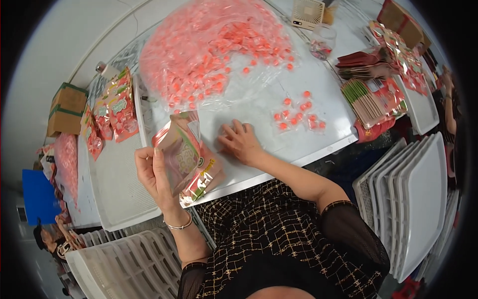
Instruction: Manually filling plastic bags with pink candies and sealing the zip-locks.
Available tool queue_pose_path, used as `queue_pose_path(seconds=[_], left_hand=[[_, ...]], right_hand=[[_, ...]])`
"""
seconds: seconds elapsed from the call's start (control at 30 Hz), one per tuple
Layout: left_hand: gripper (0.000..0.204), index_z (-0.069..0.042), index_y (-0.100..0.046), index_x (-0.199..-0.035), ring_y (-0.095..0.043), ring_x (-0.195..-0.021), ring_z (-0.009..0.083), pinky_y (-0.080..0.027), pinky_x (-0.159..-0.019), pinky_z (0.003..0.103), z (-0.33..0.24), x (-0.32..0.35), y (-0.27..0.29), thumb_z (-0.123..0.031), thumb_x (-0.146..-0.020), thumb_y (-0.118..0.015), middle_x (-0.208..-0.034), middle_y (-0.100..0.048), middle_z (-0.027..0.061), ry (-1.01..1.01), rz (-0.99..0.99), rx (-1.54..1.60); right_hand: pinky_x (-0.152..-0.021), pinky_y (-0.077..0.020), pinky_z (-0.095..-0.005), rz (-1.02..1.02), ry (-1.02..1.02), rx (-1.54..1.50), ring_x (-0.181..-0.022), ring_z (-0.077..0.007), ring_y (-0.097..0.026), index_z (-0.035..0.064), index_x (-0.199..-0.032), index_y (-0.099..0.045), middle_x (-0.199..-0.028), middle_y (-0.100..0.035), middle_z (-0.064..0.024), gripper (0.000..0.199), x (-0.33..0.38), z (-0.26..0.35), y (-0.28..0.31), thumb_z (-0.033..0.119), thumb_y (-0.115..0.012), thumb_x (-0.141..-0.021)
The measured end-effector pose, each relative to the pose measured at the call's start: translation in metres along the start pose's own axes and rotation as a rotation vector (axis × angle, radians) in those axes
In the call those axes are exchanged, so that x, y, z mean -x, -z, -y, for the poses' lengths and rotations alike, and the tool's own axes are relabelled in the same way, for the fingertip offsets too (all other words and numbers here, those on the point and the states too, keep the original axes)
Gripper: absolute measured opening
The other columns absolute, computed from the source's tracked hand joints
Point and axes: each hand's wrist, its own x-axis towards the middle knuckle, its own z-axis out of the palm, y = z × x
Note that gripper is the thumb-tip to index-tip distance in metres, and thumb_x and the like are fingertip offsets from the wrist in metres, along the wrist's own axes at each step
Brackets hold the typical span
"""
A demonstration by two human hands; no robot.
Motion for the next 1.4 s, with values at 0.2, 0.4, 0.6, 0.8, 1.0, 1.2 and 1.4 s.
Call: queue_pose_path(seconds=[0.2,0.4,0.6,0.8,1.0,1.2,1.4], left_hand=[[0.012,-0.006,-0.047,-0.085,-0.036,-0.071,0.0036,-0.032,-0.066,0.020,-0.001,-0.018,-0.021,-0.013,-0.095,-0.049,-0.076,-0.044,-0.0033,-0.028,0.002,0.034],[0.008,-0.005,-0.047,-0.090,-0.042,-0.072,0.0093,-0.038,-0.067,0.024,0.023,-0.028,-0.048,-0.011,-0.094,-0.046,-0.078,-0.047,0.0002,0.041,0.155,-0.103],[0.012,-0.003,-0.043,-0.087,-0.037,-0.070,0.0078,-0.036,-0.062,0.024,0.030,-0.042,-0.076,-0.011,-0.095,-0.046,-0.075,-0.040,-0.0007,-0.164,0.137,-0.260],[0.010,-0.002,-0.040,-0.089,-0.053,-0.058,0.0380,-0.038,-0.052,0.042,0.046,-0.037,-0.100,-0.010,-0.093,-0.045,-0.065,-0.049,0.0205,-0.228,0.181,-0.410],[0.008,-0.002,-0.039,-0.090,-0.053,-0.063,0.0444,-0.039,-0.054,0.048,0.059,-0.041,-0.102,-0.007,-0.091,-0.045,-0.069,-0.053,0.0235,-0.206,0.220,-0.406],[0.007,-0.004,-0.038,-0.094,-0.055,-0.063,0.0456,-0.039,-0.055,0.050,0.073,-0.037,-0.112,-0.009,-0.091,-0.043,-0.067,-0.054,0.0243,-0.159,0.140,-0.453],[0.009,-0.003,-0.038,-0.094,-0.055,-0.063,0.0459,-0.039,-0.055,0.052,0.077,-0.033,-0.120,-0.009,-0.091,-0.043,-0.067,-0.055,0.0249,-0.145,0.159,-0.446]], right_hand=[[-0.057,-0.0444,-0.0364,-0.054,-0.013,-0.169,-0.079,-0.0237,-0.057,0.0148,-0.089,-0.059,-0.085,-0.056,-0.0051,0.019,-0.009,-0.038,-0.009,0.028,-0.065,-0.077],[-0.056,-0.0466,-0.0288,-0.322,-0.779,-1.238,-0.064,-0.0113,-0.057,0.0046,-0.091,-0.062,-0.069,-0.060,-0.0013,0.019,-0.039,-0.107,0.023,0.022,-0.062,-0.083],[-0.058,-0.0491,-0.0357,-0.009,-0.154,-0.191,-0.065,-0.0249,-0.061,0.0085,-0.106,-0.062,-0.089,-0.063,-0.0096,0.029,-0.008,-0.093,0.061,0.024,-0.064,-0.081],[-0.065,-0.0499,-0.0386,0.183,-0.179,0.030,-0.070,-0.0299,-0.061,0.0083,-0.101,-0.060,-0.088,-0.059,-0.0165,0.026,0.028,-0.072,0.048,0.013,-0.062,-0.075],[-0.065,-0.0496,-0.0305,-0.357,-0.338,-0.991,-0.068,-0.0208,-0.058,0.0073,-0.106,-0.056,-0.093,-0.061,-0.0092,0.031,-0.041,-0.062,0.154,0.005,-0.062,-0.076],[-0.065,-0.0493,-0.0295,-0.087,0.285,-0.494,-0.073,-0.0188,-0.059,0.0075,-0.105,-0.056,-0.088,-0.061,-0.0053,0.033,-0.077,-0.057,0.170,0.005,-0.068,-0.075],[-0.067,-0.0481,-0.0311,-0.054,-0.331,-1.155,-0.084,-0.0224,-0.058,-0.0005,-0.095,-0.057,-0.091,-0.059,-0.0098,0.022,-0.095,-0.045,0.176,0.010,-0.067,-0.079]])
